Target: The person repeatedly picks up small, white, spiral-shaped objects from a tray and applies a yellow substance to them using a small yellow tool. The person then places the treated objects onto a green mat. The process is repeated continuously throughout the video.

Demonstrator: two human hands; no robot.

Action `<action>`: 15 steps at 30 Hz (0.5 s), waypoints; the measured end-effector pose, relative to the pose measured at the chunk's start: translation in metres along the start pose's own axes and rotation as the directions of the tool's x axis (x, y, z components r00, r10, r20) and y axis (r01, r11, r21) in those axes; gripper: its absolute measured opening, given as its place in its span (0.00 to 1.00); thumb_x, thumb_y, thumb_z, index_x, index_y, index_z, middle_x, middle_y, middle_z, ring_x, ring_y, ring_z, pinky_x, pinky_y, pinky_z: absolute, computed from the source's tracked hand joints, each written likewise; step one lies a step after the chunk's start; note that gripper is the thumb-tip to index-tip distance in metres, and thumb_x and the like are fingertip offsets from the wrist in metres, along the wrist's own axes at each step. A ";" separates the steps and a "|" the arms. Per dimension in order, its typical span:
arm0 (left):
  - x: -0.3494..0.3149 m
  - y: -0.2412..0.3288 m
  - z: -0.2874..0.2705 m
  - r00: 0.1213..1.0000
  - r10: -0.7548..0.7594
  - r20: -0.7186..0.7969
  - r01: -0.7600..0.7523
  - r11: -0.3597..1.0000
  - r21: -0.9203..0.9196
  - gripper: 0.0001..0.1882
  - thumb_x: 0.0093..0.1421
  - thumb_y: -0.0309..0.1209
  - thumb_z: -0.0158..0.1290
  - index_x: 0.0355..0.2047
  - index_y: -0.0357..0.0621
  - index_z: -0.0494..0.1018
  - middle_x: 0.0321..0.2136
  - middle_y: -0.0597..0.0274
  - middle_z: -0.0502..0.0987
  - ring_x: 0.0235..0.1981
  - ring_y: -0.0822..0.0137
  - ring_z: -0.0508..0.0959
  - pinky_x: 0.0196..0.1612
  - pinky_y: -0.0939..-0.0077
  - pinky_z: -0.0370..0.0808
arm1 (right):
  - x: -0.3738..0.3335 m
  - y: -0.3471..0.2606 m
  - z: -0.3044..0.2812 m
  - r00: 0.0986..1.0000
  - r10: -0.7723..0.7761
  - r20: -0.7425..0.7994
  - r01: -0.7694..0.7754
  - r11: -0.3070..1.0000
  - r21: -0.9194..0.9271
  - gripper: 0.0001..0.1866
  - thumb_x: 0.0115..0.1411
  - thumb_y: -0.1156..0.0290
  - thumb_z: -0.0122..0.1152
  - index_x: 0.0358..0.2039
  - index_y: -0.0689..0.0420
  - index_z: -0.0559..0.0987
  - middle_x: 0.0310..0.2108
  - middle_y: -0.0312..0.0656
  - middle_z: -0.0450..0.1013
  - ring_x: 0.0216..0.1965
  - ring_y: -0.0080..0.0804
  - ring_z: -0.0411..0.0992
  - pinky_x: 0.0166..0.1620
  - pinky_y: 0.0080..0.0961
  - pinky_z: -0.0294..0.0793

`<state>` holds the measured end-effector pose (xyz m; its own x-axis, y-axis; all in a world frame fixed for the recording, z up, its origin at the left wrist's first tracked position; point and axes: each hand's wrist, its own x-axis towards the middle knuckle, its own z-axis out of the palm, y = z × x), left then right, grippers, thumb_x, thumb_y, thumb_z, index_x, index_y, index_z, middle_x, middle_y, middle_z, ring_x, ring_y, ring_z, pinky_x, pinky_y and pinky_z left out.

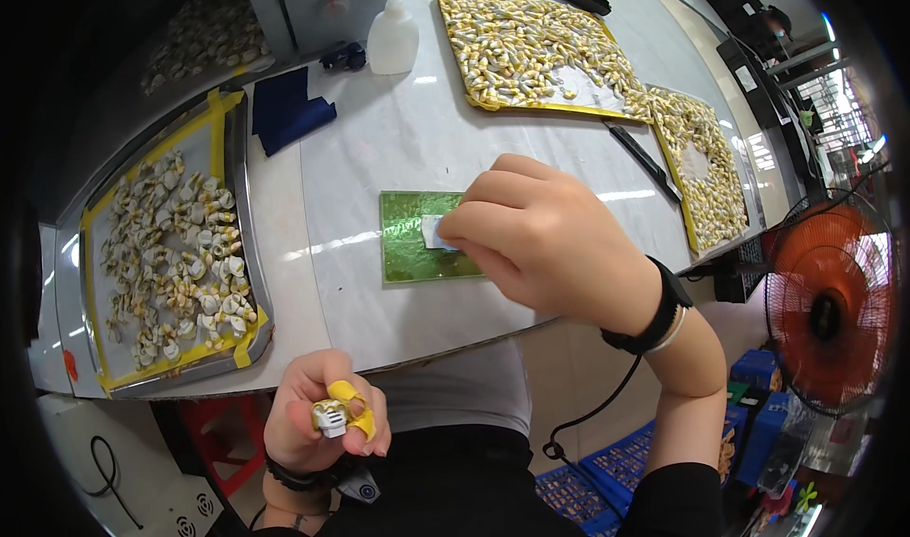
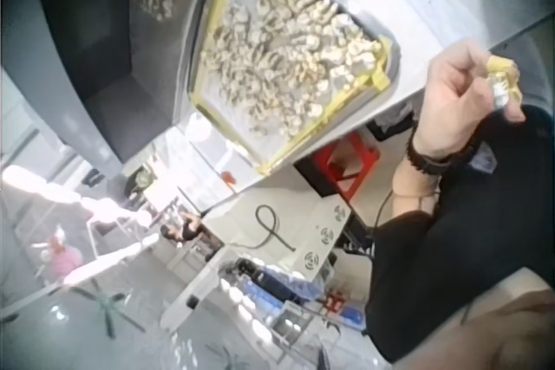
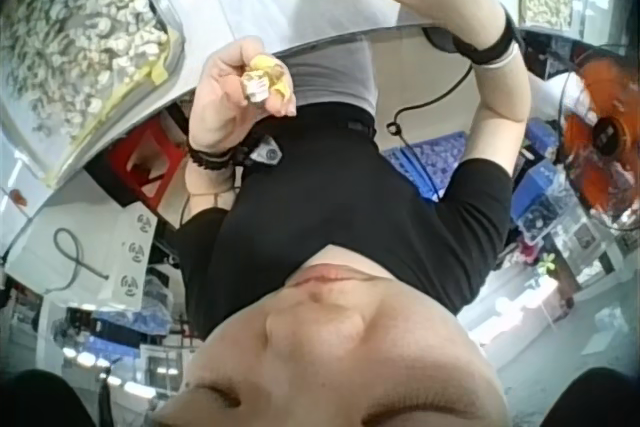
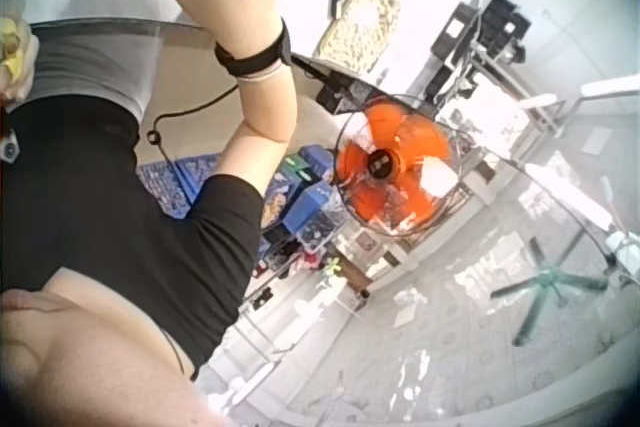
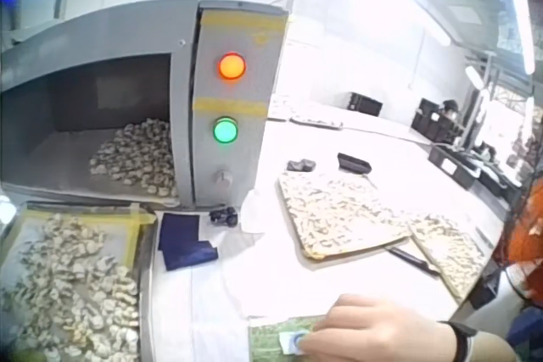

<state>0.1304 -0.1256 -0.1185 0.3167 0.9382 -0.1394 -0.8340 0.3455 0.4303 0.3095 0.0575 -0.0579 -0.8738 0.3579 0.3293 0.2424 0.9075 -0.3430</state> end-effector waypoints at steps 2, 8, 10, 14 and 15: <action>0.004 -0.001 0.000 0.998 -0.039 0.039 0.041 0.999 -0.035 0.26 0.54 0.47 0.57 0.35 0.33 0.68 0.27 0.56 0.76 0.30 0.69 0.77 0.38 0.75 0.74 | 0.003 -0.015 -0.008 0.999 0.013 -0.040 -0.007 0.989 0.151 0.09 0.41 0.79 0.64 0.26 0.58 0.78 0.23 0.38 0.72 0.25 0.34 0.70 0.28 0.27 0.70; 0.009 0.000 0.001 0.985 -0.148 0.094 0.158 0.981 -0.116 0.23 0.55 0.45 0.56 0.33 0.36 0.66 0.27 0.59 0.74 0.28 0.70 0.76 0.37 0.75 0.74 | 0.005 -0.048 0.006 0.972 -0.068 -0.227 0.167 0.875 0.454 0.07 0.40 0.78 0.67 0.24 0.57 0.81 0.22 0.37 0.73 0.22 0.29 0.70 0.24 0.20 0.69; 0.011 0.000 0.002 0.977 -0.176 0.119 0.192 0.972 -0.136 0.22 0.56 0.45 0.56 0.34 0.35 0.67 0.28 0.59 0.74 0.29 0.71 0.76 0.37 0.74 0.74 | 0.005 -0.048 0.008 0.965 -0.123 -0.231 0.215 0.877 0.430 0.07 0.42 0.78 0.66 0.25 0.58 0.81 0.22 0.36 0.73 0.23 0.28 0.70 0.24 0.19 0.70; 0.012 0.000 0.002 0.964 -0.204 0.168 0.232 0.958 -0.167 0.21 0.58 0.43 0.54 0.38 0.35 0.67 0.30 0.60 0.74 0.30 0.71 0.75 0.38 0.73 0.73 | 0.007 -0.048 0.014 0.951 -0.216 -0.221 0.290 0.872 0.394 0.07 0.42 0.77 0.64 0.26 0.59 0.81 0.23 0.37 0.73 0.24 0.28 0.70 0.25 0.20 0.71; 0.013 0.000 0.003 0.961 -0.208 0.181 0.239 0.956 -0.172 0.21 0.58 0.42 0.53 0.39 0.35 0.67 0.30 0.60 0.74 0.30 0.71 0.75 0.39 0.73 0.73 | 0.008 -0.046 0.016 0.940 -0.246 -0.236 0.323 0.864 0.385 0.07 0.42 0.78 0.64 0.26 0.60 0.81 0.23 0.37 0.73 0.24 0.28 0.70 0.25 0.20 0.71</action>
<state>0.1360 -0.1139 -0.1180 0.5596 0.8264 -0.0626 -0.7989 0.5580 0.2242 0.2850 0.0146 -0.0533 -0.7814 0.1652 0.6018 -0.2350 0.8154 -0.5290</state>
